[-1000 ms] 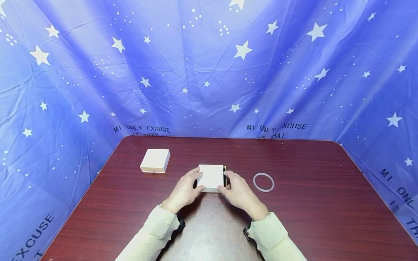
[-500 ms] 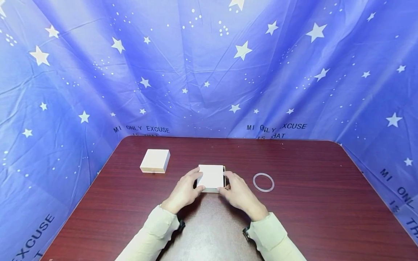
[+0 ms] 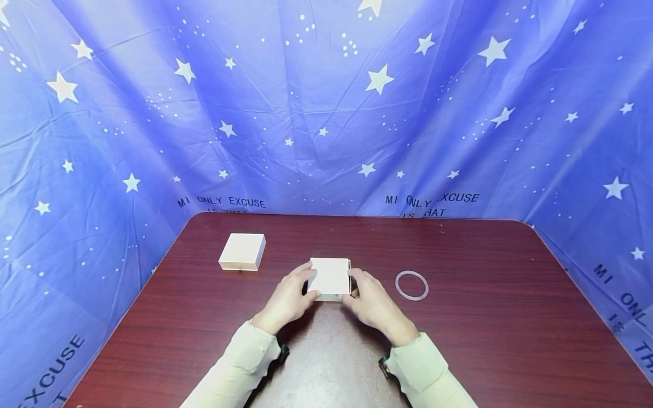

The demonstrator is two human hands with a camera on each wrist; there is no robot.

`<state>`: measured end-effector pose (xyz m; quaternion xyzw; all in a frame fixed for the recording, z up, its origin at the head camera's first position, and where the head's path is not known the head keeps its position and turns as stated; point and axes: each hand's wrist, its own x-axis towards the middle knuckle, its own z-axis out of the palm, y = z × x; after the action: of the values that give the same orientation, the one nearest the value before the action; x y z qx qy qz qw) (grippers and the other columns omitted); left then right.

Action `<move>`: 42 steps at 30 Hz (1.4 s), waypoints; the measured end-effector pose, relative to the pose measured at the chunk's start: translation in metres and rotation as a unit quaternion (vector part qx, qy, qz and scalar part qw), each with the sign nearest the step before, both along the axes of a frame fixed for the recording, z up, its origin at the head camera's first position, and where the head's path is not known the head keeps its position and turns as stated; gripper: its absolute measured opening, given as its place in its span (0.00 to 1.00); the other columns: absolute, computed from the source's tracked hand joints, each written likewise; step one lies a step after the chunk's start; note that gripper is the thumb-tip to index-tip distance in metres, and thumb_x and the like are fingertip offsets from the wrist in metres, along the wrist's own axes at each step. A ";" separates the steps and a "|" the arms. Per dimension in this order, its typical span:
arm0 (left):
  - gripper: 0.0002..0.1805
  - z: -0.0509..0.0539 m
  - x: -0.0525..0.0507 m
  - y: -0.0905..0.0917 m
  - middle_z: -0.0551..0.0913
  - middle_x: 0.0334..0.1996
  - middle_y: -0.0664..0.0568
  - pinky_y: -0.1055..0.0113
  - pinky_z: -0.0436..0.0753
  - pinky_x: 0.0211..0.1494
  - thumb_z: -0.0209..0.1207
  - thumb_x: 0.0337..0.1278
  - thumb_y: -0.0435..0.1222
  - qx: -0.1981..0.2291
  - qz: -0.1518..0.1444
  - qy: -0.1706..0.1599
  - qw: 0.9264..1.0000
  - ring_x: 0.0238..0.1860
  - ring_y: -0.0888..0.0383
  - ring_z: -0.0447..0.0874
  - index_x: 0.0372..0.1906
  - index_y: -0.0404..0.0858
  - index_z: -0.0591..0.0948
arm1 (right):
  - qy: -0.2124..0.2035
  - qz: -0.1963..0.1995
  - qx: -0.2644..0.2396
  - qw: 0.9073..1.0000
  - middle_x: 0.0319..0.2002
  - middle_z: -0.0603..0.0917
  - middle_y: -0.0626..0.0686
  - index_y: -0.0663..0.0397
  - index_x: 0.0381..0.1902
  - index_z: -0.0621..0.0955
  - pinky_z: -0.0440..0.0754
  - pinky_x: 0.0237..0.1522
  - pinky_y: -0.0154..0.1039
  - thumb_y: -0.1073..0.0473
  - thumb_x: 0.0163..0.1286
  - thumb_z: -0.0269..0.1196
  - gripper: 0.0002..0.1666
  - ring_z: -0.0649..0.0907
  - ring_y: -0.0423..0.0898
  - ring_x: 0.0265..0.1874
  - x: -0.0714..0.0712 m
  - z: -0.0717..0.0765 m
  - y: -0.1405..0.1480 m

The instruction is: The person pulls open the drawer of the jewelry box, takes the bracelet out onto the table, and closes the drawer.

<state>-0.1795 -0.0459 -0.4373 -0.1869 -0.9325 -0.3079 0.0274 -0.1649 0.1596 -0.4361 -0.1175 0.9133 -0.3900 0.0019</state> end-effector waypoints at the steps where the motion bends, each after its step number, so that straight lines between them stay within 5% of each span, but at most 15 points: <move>1: 0.24 0.000 0.000 0.000 0.70 0.65 0.44 0.49 0.74 0.59 0.65 0.56 0.38 0.000 0.000 0.001 1.000 0.61 0.45 0.73 0.58 0.35 0.77 | -0.001 0.000 -0.001 1.000 0.44 0.80 0.54 0.58 0.58 0.74 0.79 0.27 0.33 0.61 0.58 0.69 0.30 0.81 0.40 0.31 0.000 0.000 0.000; 42: 0.24 0.000 -0.001 0.000 0.71 0.64 0.43 0.49 0.75 0.58 0.65 0.56 0.37 -0.002 -0.003 0.006 1.000 0.60 0.45 0.74 0.57 0.34 0.77 | 0.001 0.014 0.011 1.000 0.46 0.80 0.56 0.61 0.58 0.73 0.80 0.29 0.33 0.62 0.59 0.69 0.29 0.82 0.40 0.33 -0.001 -0.001 0.000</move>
<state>-0.1802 -0.0456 -0.4374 -0.1917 -0.9325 -0.3046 0.0313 -0.1657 0.1600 -0.4370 -0.1312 0.9159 -0.3794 0.0075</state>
